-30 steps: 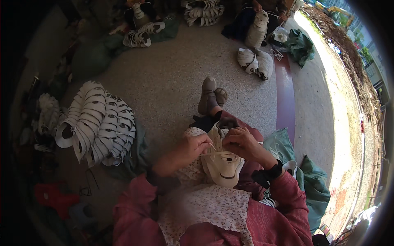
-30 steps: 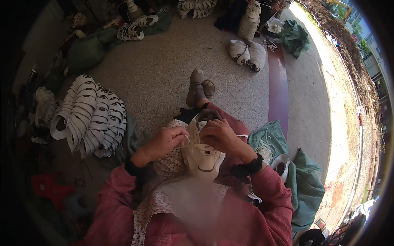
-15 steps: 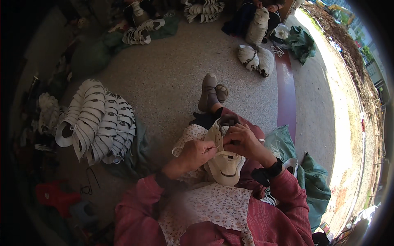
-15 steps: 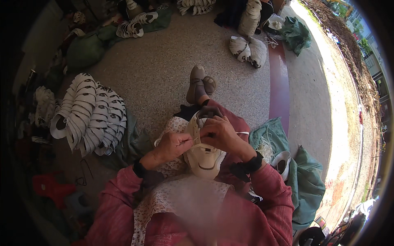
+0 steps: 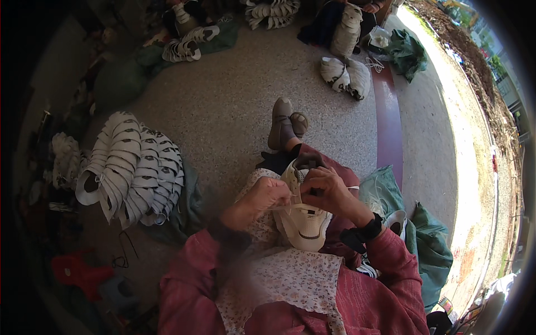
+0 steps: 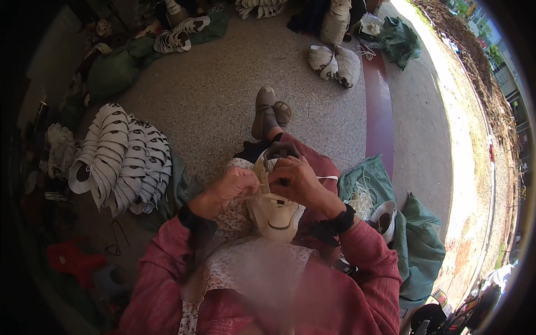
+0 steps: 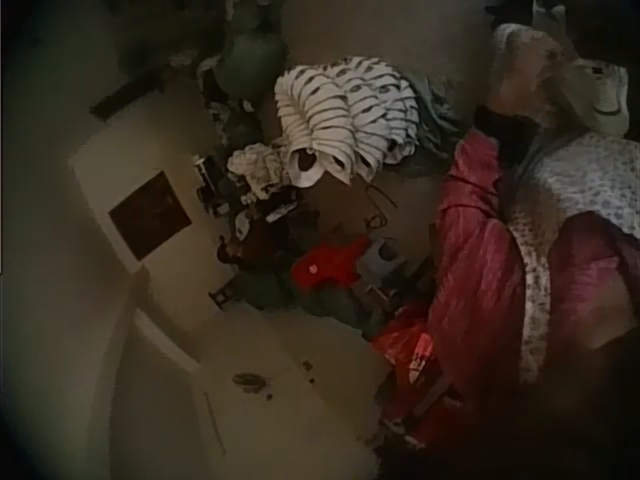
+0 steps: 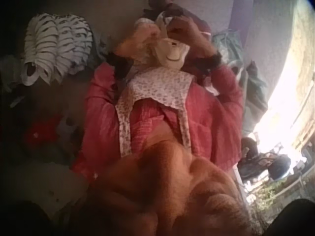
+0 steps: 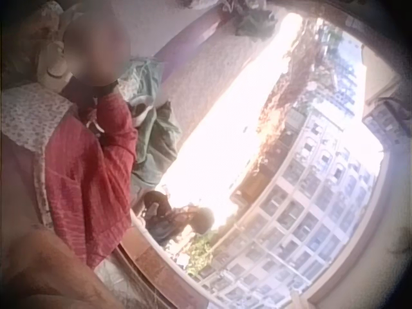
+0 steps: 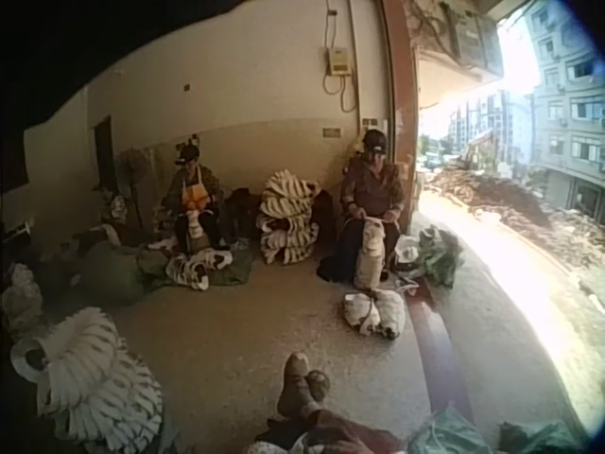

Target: The person sits on the floor and threads a white shoelace through the eyelets of a white sneaker. They pull the lace through multiple eyelets and adjust the tension repeatedly to secure the lacing.

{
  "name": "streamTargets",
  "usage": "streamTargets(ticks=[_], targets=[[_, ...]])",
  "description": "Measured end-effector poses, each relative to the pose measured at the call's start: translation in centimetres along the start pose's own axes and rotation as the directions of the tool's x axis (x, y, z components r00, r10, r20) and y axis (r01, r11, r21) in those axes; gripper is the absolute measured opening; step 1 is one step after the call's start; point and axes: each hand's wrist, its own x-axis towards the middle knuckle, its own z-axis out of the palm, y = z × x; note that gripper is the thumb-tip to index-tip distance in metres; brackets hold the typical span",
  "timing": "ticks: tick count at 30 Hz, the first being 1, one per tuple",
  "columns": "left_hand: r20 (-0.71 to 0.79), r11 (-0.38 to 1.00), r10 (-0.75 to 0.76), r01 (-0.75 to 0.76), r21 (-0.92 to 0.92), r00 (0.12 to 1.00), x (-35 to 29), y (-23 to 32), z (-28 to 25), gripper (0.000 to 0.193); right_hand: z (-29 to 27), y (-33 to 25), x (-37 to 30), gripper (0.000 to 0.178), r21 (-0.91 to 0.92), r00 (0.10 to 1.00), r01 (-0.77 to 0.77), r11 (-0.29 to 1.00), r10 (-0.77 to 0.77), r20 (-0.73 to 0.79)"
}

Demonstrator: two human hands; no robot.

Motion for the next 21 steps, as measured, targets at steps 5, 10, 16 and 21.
streamTargets(ticks=[5, 10, 16, 21], targets=[[-0.107, 0.879, 0.331, -0.265, 0.397, 0.938, -0.3, 0.3, 1.2, 0.021, 0.1, 0.0, 0.1, 0.015, -0.026, 1.000, -0.010, 1.000, 0.010, -0.001], [-0.131, 0.559, 0.559, -0.255, 0.789, 0.819, -1.0, 0.3, 3.9, 0.016, 0.5, 0.2, 0.0, 0.015, -0.078, 0.999, -0.018, 0.997, 0.015, -0.032], [-0.039, 0.354, 0.699, -0.299, 0.886, 0.714, -1.6, 2.8, 2.2, 0.024, 0.3, 0.5, 0.0, 0.015, -0.033, 1.000, 0.014, 0.999, -0.013, 0.004], [0.341, 0.230, 0.679, -0.630, 0.742, 0.650, 0.8, 4.7, -0.5, 0.039, 0.2, 0.2, 0.0, 0.015, -0.036, 0.998, 0.061, 0.997, -0.061, 0.003]])
